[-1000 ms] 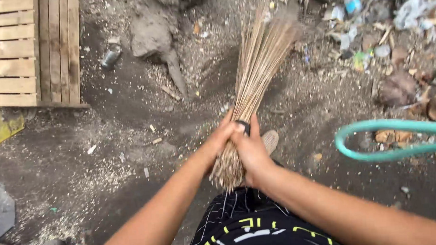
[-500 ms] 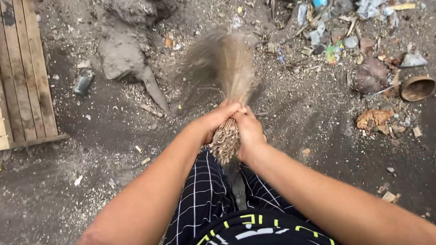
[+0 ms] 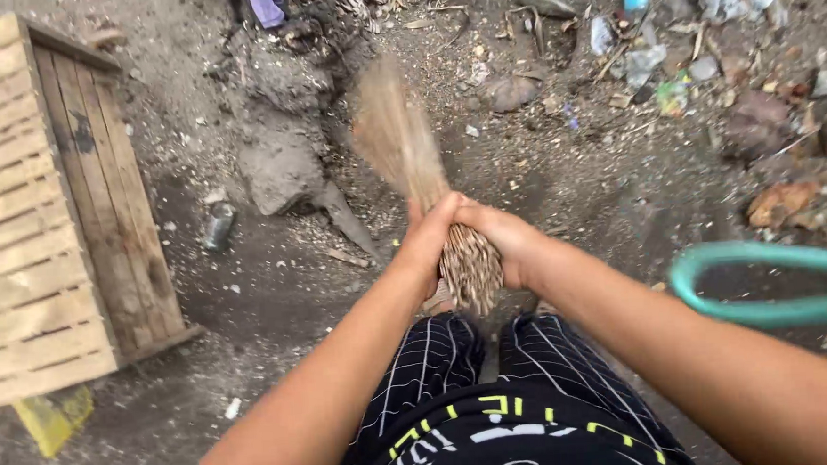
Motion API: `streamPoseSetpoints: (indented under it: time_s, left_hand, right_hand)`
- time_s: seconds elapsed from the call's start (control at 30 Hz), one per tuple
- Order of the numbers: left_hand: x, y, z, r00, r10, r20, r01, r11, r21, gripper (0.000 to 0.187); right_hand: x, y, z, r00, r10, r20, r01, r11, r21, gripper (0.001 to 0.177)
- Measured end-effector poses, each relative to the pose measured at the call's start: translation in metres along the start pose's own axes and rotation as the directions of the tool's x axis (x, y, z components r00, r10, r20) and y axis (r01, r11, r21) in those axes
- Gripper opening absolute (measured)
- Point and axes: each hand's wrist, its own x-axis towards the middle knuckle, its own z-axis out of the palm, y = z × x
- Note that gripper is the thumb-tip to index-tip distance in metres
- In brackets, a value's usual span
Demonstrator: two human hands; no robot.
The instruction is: The recorder is seen sweeping a cluttered outdoor ground area with a broom made of natural fibers.
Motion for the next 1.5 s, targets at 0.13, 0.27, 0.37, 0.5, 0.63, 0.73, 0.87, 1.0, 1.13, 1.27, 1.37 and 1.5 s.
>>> streamPoseSetpoints:
  time_s: [0.13,0.27,0.37,0.5,0.63,0.73,0.87,1.0,1.13,1.27,1.37,1.5]
  left_hand:
    - [0.067,-0.014,-0.056,0.988,-0.15,0.021,0.149,0.988,0.042,0.094]
    - [0.048,0.027,-0.044,0.931,-0.249,0.266,0.161,0.936,0.314,0.084]
    - [0.03,0.046,-0.041,0.878,-0.26,0.402,0.108,0.926,0.363,0.086]
    - [0.039,0.03,-0.035,0.814,-0.16,0.559,0.018,0.968,0.251,0.093]
    - [0.006,0.028,0.011,0.881,-0.08,0.467,-0.047,0.966,0.254,0.098]
    - [0.009,0.012,0.039,0.95,0.023,0.313,-0.11,0.958,0.264,0.094]
    - [0.056,-0.008,0.094,0.958,-0.206,0.2,0.127,0.93,0.346,0.094]
    - [0.092,-0.045,0.157,0.814,-0.434,0.387,0.206,0.838,0.505,0.085]
    - [0.068,-0.023,0.225,0.771,-0.434,0.466,0.115,0.815,0.568,0.084]
    - [0.068,-0.045,0.232,0.784,-0.274,0.558,-0.003,0.896,0.444,0.092]
    - [0.05,-0.065,0.222,0.861,-0.151,0.486,-0.06,0.918,0.392,0.101]
    - [0.006,-0.081,0.242,0.946,-0.049,0.321,-0.07,0.935,0.349,0.106]
  right_hand:
    - [0.081,0.048,-0.03,0.984,0.12,0.134,-0.131,0.988,0.076,0.043]
    - [0.04,0.046,0.039,0.969,-0.108,-0.221,0.148,0.973,0.176,0.042]
    - [-0.01,0.03,0.097,0.88,-0.244,-0.407,0.322,0.937,0.133,0.053]
    - [-0.04,0.016,0.11,0.784,-0.234,-0.574,0.329,0.942,0.065,0.079]
    - [-0.056,0.001,0.065,0.836,-0.275,-0.474,0.36,0.928,0.096,0.086]
    - [-0.053,-0.01,0.014,0.912,-0.15,-0.383,0.192,0.979,0.073,0.073]
    - [-0.024,-0.015,-0.09,0.964,-0.13,-0.234,0.178,0.964,0.198,0.04]
    - [-0.061,-0.026,-0.113,0.856,-0.166,-0.49,0.386,0.836,0.39,0.034]
    - [-0.116,-0.079,-0.112,0.789,-0.228,-0.571,0.472,0.82,0.324,0.041]
    - [-0.139,-0.091,-0.124,0.737,-0.346,-0.58,0.5,0.857,0.124,0.07]
    - [-0.16,-0.087,-0.125,0.802,-0.338,-0.492,0.413,0.909,0.048,0.079]
    - [-0.194,-0.098,-0.14,0.89,-0.154,-0.429,0.184,0.983,0.029,0.084]
